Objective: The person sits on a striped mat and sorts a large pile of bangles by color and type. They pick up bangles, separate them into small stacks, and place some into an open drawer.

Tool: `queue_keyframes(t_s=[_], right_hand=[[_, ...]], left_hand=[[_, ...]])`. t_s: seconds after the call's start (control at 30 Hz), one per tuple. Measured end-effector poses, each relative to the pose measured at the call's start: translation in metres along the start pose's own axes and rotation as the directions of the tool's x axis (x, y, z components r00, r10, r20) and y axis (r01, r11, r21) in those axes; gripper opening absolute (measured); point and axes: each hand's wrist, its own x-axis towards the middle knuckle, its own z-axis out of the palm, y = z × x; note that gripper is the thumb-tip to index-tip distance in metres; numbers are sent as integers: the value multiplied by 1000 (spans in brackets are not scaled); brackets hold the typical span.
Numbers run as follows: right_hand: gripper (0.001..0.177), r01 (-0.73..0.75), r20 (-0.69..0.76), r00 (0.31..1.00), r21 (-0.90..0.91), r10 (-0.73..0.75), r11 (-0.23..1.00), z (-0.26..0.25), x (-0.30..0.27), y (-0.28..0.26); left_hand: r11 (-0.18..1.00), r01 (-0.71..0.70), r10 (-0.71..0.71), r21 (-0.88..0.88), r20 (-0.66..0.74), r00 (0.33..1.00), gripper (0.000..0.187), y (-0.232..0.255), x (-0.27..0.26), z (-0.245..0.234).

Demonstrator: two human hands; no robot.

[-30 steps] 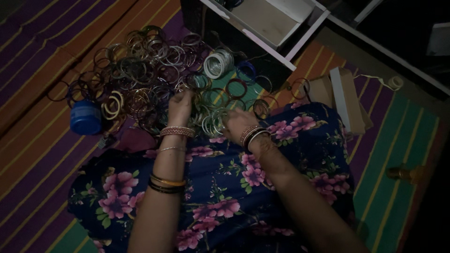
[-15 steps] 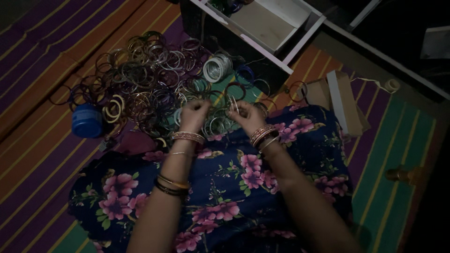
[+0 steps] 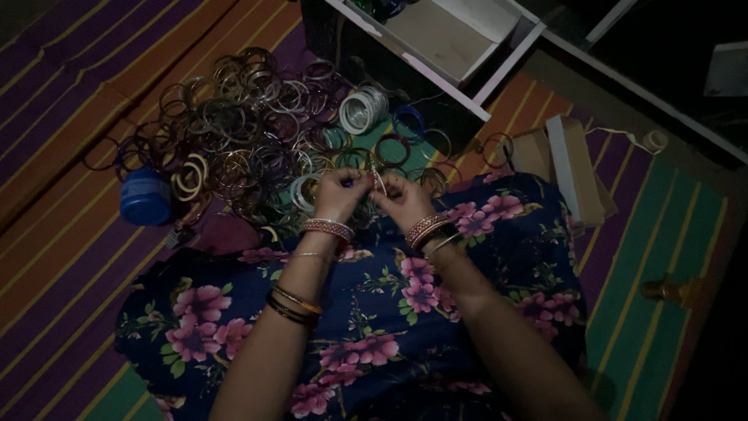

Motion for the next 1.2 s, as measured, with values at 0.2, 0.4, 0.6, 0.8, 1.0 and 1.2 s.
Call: queue_keyframes(t_s=[0.2, 0.4, 0.6, 0.8, 1.0, 1.2], right_hand=[[22, -105, -224, 973, -241, 51, 965, -6, 0, -9], [29, -37, 19, 997, -753, 78, 657, 5, -5, -28], [55, 105, 87, 994, -818, -60, 565, 10, -13, -50], [45, 229, 242, 969, -789, -54, 571, 19, -18, -58], [64, 343, 331, 936, -780, -119, 523, 30, -4, -66], [77, 538, 525, 834, -709, -168, 457, 65, 36, -65]], left_hand=[[999, 38, -35, 22, -131, 991, 21, -8, 10, -5], [978, 173, -128, 117, -318, 939, 22, 5, 23, -48], [983, -78, 16, -168, -341, 940, 9, 33, 37, -115], [1000, 16, -6, 21, -414, 910, 18, 82, 57, -168], [997, -19, -14, -80, -400, 916, 22, 57, 61, -177], [982, -30, -46, -184, -394, 918, 20, 39, 77, -171]])
